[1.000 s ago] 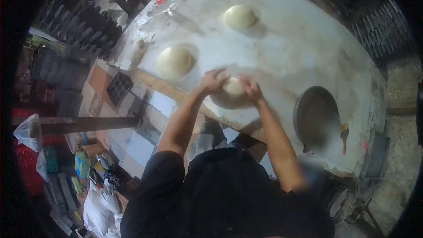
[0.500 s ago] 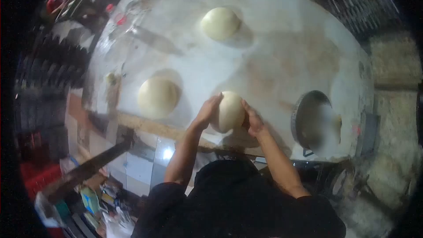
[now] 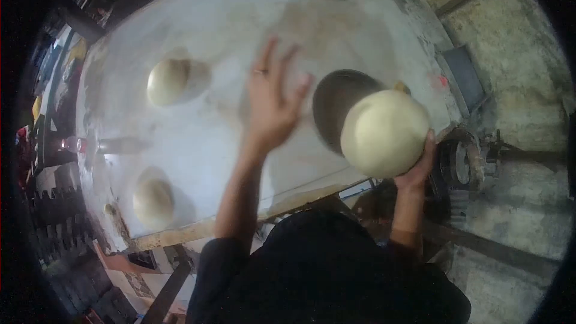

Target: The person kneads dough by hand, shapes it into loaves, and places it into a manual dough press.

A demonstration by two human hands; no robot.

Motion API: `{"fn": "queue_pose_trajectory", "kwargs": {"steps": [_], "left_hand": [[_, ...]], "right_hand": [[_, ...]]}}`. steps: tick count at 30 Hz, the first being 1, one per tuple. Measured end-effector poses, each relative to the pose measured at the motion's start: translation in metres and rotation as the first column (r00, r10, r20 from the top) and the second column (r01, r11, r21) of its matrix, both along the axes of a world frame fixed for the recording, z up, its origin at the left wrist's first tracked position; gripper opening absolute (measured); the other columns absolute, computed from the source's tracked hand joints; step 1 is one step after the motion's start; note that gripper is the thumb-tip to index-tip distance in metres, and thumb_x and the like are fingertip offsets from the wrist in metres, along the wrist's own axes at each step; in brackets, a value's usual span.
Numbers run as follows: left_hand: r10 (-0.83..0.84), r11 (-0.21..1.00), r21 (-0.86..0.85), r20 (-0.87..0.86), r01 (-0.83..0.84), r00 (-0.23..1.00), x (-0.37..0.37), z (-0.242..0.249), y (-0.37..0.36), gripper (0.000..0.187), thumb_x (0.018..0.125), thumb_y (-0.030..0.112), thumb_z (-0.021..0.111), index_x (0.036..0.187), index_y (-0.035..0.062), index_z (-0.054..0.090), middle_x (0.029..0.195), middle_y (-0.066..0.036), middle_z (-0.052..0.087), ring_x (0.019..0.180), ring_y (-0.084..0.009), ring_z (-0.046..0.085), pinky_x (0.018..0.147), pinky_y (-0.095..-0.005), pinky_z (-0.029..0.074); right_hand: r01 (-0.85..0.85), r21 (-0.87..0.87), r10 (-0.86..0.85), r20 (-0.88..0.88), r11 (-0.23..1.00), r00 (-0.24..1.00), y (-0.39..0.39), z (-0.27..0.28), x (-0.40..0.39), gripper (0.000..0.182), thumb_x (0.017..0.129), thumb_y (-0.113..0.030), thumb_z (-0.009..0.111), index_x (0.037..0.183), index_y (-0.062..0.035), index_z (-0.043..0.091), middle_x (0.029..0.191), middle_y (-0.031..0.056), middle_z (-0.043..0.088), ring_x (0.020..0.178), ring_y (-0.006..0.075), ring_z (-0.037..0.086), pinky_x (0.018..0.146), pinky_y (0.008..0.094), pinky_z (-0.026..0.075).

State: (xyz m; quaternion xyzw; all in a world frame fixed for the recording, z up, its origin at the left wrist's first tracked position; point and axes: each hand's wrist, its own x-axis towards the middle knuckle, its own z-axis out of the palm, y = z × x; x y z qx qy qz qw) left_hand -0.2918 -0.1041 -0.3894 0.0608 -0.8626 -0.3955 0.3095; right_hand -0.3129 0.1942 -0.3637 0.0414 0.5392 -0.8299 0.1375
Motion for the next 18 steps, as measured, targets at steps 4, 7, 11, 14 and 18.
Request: {"fn": "queue_pose_trajectory", "kwargs": {"steps": [4, 7, 11, 14, 18], "left_hand": [[-0.058, 0.908, 0.417, 0.075, 0.021, 0.996, -0.009, -0.007, 0.047, 0.049, 0.104, 0.041, 0.05, 0.135, 0.0039, 0.057, 0.151, -0.023, 0.042, 0.138, -0.0386, 0.041, 0.114, -0.0488, 0.034], [-0.052, 0.823, 0.558, 0.267, -0.11, 0.962, 0.003, -0.085, 0.118, 0.048, 0.104, 0.038, 0.051, 0.133, -0.0004, 0.056, 0.144, -0.025, 0.05, 0.136, -0.0401, 0.044, 0.116, -0.0471, 0.032], [-0.002, 0.928, 0.313, 0.55, -0.203, 0.835, 0.04, -0.118, 0.204, 0.045, 0.103, 0.031, 0.055, 0.136, 0.0017, 0.055, 0.149, -0.027, 0.045, 0.141, -0.043, 0.039, 0.117, -0.0496, 0.03], [-0.049, 0.925, 0.359, 0.442, -0.126, 0.895, 0.02, -0.14, 0.232, 0.044, 0.101, 0.023, 0.055, 0.14, 0.0015, 0.052, 0.152, -0.026, 0.042, 0.144, -0.044, 0.033, 0.118, -0.0501, 0.028], [0.035, 0.997, -0.081, 0.345, -0.008, 0.938, -0.067, -0.154, 0.241, 0.058, 0.092, 0.016, 0.063, 0.146, 0.0016, 0.046, 0.157, -0.02, 0.037, 0.149, -0.0396, 0.029, 0.121, -0.048, 0.027]], "right_hand": [[0.089, 0.538, 0.344, -0.648, 0.838, 0.679, 0.032, -0.018, -0.05, 0.063, 0.093, -0.046, 0.066, 0.142, -0.009, 0.051, 0.145, 0.0194, 0.051, 0.13, 0.039, 0.051, 0.11, 0.0591, 0.038], [0.37, 0.862, 0.789, -0.482, 0.347, 0.382, 0.049, -0.091, -0.074, 0.065, 0.088, -0.032, 0.073, 0.144, -0.0088, 0.049, 0.147, 0.0246, 0.046, 0.137, 0.0438, 0.041, 0.115, 0.0594, 0.03], [0.073, 0.954, 0.819, -0.287, 0.29, 0.497, 0.099, -0.114, -0.065, 0.053, 0.091, -0.028, 0.069, 0.136, -0.0019, 0.055, 0.149, 0.0258, 0.044, 0.141, 0.0431, 0.039, 0.116, 0.0551, 0.03], [-0.189, 0.811, 0.681, -0.311, 0.554, 0.663, 0.129, -0.132, -0.102, 0.053, 0.096, -0.028, 0.063, 0.138, 0.0025, 0.051, 0.15, 0.0283, 0.041, 0.142, 0.0428, 0.038, 0.117, 0.0512, 0.03], [-0.027, 0.791, 0.614, -0.451, 0.611, 0.648, 0.105, -0.164, -0.154, 0.066, 0.1, -0.037, 0.057, 0.146, 0.0068, 0.039, 0.149, 0.0322, 0.041, 0.14, 0.047, 0.039, 0.118, 0.0506, 0.03]]}}
